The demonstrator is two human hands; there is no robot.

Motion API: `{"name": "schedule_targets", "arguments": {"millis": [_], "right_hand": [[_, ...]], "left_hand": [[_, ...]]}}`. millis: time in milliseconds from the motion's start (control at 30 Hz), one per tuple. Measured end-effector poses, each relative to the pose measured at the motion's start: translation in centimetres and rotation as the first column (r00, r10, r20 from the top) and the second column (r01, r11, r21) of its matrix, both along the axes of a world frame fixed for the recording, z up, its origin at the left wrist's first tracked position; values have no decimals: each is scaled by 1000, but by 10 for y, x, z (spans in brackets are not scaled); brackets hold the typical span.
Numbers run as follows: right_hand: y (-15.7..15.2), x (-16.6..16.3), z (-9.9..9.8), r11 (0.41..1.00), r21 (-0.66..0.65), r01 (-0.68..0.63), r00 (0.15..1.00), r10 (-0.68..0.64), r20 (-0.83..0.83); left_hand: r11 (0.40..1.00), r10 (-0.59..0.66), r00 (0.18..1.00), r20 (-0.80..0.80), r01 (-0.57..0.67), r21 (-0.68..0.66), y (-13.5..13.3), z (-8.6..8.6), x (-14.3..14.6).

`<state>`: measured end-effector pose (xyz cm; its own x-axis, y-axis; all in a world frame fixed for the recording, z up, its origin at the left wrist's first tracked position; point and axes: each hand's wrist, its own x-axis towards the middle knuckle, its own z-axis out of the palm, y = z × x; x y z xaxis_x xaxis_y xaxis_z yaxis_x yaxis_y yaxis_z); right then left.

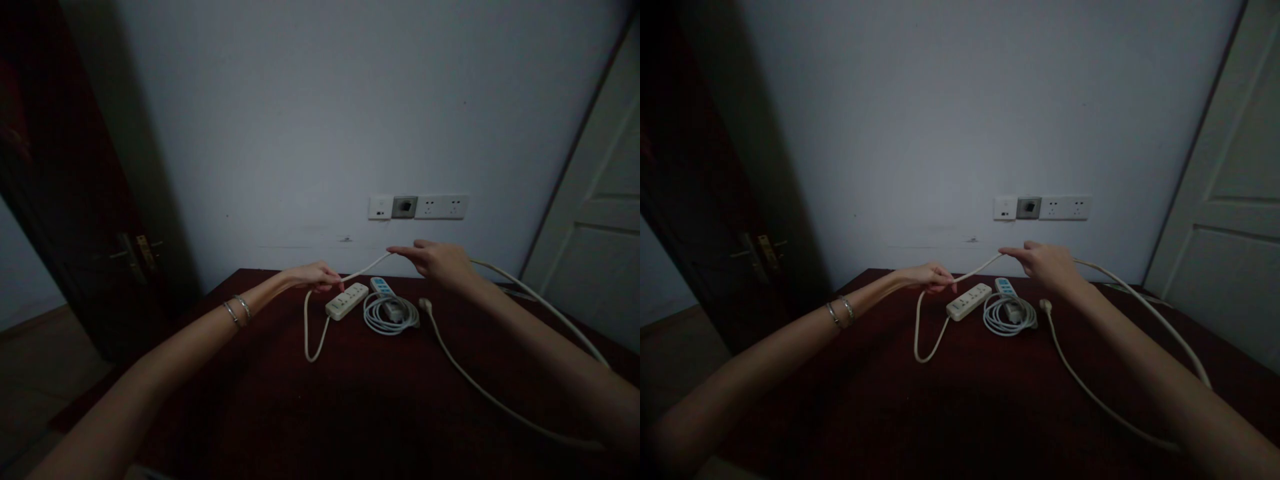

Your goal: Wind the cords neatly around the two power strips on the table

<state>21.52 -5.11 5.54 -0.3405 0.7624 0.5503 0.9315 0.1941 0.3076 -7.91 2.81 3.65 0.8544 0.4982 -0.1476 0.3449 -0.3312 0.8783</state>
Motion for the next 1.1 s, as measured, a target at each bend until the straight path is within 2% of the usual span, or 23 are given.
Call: {"name": "schedule_targets", "arguments": {"millis": [167,233,300,367,467,533,600,700,767,833,900,1033,1100], "right_hand": [[3,-8,5,1000,-24,-10,999,11,36],[4,-6,6,1000,-10,15,1000,-14,22],[5,2,6,998,34,49,998,-48,-29],[5,13,6,993,87,74,992,-64,-112],[5,32,5,985,128,115,970,-84,-226],[5,43,4,976,125,179,948,-137,-287],[4,52,3,961,105,256,918,-208,-339],[4,63,-1,942,46,331,883,-293,-366],[4,65,-4,939,10,345,881,-320,-347],[6,63,-7,936,-13,351,886,-336,-319],[8,60,-10,937,-21,349,891,-339,-301],[17,51,-16,948,-40,315,909,-313,-276],[22,48,-21,953,-71,296,907,-303,-293]], "left_hand": [[973,-127,981,-149,153,175,-12,-14,22],[968,-128,981,-144,155,195,-18,-17,28],[989,-70,996,-55,76,125,-22,-19,28],[1000,29,996,84,-28,-10,-24,-20,26],[966,168,958,234,-113,-234,-23,-25,18],[930,231,940,251,-137,-342,-22,-31,12],[916,249,944,215,-157,-369,-22,-40,7],[956,189,975,119,-156,-248,-26,-52,1],[991,110,993,52,-105,-89,-30,-58,-1],[997,15,1000,-13,-14,76,-37,-61,0],[981,-68,995,-76,80,178,-45,-63,4],[941,-186,971,-148,219,258,-71,-64,15],[900,-240,957,-165,283,330,-85,-61,20]]}}
